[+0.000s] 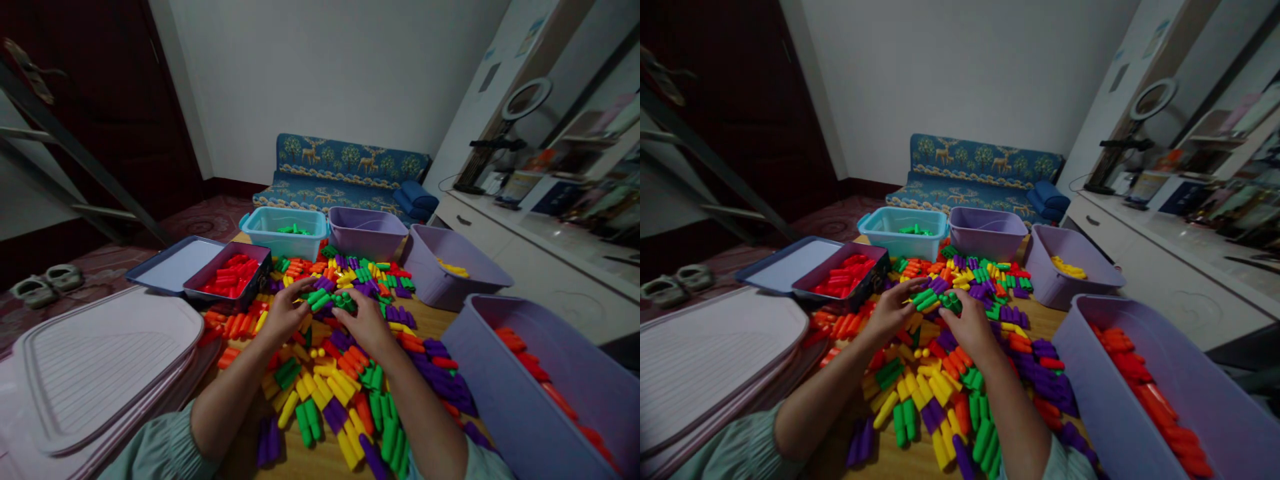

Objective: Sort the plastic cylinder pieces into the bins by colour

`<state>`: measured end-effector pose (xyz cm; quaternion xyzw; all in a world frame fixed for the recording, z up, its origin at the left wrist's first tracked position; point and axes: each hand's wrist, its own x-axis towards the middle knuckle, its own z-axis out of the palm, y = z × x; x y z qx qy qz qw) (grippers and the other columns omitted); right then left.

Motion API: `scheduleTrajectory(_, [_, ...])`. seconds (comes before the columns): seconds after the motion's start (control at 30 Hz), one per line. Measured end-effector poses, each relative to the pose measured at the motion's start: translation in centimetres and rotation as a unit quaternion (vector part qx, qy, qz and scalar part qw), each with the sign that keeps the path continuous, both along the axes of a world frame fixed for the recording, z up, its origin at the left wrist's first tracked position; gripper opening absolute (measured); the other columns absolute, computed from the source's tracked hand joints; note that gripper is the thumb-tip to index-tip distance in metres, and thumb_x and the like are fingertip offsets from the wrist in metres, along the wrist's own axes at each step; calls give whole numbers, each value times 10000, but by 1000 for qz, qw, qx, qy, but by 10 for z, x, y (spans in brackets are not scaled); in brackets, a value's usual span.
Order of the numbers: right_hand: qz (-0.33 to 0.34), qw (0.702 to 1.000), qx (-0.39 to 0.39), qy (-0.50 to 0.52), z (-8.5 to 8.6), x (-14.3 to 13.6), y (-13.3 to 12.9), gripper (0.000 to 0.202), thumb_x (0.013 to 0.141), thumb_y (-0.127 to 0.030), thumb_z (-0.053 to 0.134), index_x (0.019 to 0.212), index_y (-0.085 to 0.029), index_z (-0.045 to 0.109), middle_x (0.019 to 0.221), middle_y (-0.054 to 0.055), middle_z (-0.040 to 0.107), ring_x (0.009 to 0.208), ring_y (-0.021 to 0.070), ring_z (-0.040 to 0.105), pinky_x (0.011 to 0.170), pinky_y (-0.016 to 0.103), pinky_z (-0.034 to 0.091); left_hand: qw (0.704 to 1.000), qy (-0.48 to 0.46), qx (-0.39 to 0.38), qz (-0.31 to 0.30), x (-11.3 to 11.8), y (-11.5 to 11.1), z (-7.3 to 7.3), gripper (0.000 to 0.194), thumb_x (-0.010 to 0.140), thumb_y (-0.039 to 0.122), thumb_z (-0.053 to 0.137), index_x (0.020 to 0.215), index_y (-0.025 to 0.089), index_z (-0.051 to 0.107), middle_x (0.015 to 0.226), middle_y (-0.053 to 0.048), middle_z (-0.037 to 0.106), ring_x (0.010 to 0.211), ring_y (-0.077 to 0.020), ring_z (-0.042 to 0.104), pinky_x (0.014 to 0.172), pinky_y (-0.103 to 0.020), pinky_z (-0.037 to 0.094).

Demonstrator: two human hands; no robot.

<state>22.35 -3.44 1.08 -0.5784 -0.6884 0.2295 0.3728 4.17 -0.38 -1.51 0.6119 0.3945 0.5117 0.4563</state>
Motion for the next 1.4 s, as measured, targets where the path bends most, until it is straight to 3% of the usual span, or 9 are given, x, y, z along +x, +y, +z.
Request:
scheduleTrajectory(0.17, [-13, 998, 6, 64, -11, 5, 6, 349, 740, -258, 606, 1078, -175, 611, 986, 55, 687, 904, 194, 635, 849, 331, 472, 950, -225, -217, -4, -9, 1, 7, 436, 714, 184, 669, 1146, 150, 623, 981, -65, 681, 718, -93, 623, 678, -206, 527])
scheduleTrajectory(0.33, [-2, 995, -21, 97, -17, 9, 10, 338, 756, -273, 578, 1078, -172, 601, 895, 30, 680, 794, 176, 633, 770, 313, 487, 921, -287, -264, -15, -15, 2, 11, 332, 755, 204, 613, 1079, 149, 656, 978, -66, 690, 775, -104, 637, 673, -191, 518])
scheduleTrajectory(0.43, [20, 996, -29, 84, -8, 6, 6, 242, 754, -316, 604, 941, -165, 635, 798, 14, 656, 737, 172, 607, 699, 287, 477, 963, -170, -207, -5, -16, 2, 10, 397, 746, 301, 654, 1122, 175, 645, 1037, -74, 688, 839, -154, 642, 625, -207, 487])
scheduleTrajectory(0.53, [47, 998, -22, 43, 0, 0, -1, 184, 739, -305, 638, 857, -165, 652, 814, 21, 652, 755, 172, 594, 714, 282, 464, 997, 48, -59, 5, -15, 0, 8, 388, 711, 311, 697, 1073, 171, 682, 1028, -81, 690, 949, -215, 626, 771, -284, 486])
scheduleTrajectory(0.7, [83, 995, -42, -21, -8, -6, -6, 190, 726, -240, 647, 906, -192, 686, 882, 29, 687, 825, 186, 618, 763, 290, 463, 932, 322, 162, -38, -9, -6, 2, 414, 701, 224, 673, 1115, 224, 679, 1066, -80, 672, 1000, -242, 601, 897, -360, 444])
scheduleTrajectory(0.83, [65, 993, -92, 24, -19, -7, -4, 290, 755, -252, 615, 1039, -206, 652, 691, -12, 678, 599, 153, 609, 592, 256, 459, 884, 417, 204, -53, -6, -13, 5, 480, 741, 241, 645, 1220, 237, 613, 1029, -85, 685, 963, -257, 599, 827, -353, 454])
scheduleTrajectory(1.0, [59, 990, -107, 69, -25, -11, 0, 255, 745, -200, 577, 996, -195, 621, 591, -39, 631, 535, 136, 593, 505, 219, 421, 866, 447, 220, -41, -2, -12, 8, 466, 776, 213, 601, 1243, 215, 590, 1011, -112, 673, 951, -279, 598, 805, -372, 449])
scheduleTrajectory(1.23, [23, 982, -76, 172, -20, -16, 0, 268, 782, -352, 589, 1008, -208, 601, 749, -11, 647, 652, 150, 612, 560, 243, 485, 945, 304, 119, 24, 7, -7, 7, 348, 761, 199, 579, 1098, 206, 664, 961, -63, 692, 884, -229, 639, 776, -321, 472])
scheduleTrajectory(1.4, [13, 949, -68, 307, -13, -13, 7, 286, 772, -423, 601, 967, -214, 590, 849, 19, 657, 758, 190, 644, 623, 295, 539, 985, 40, -167, 18, 27, 13, 24, 271, 775, 281, 590, 1013, 169, 653, 742, -14, 650, 639, -148, 621, 546, -226, 455])
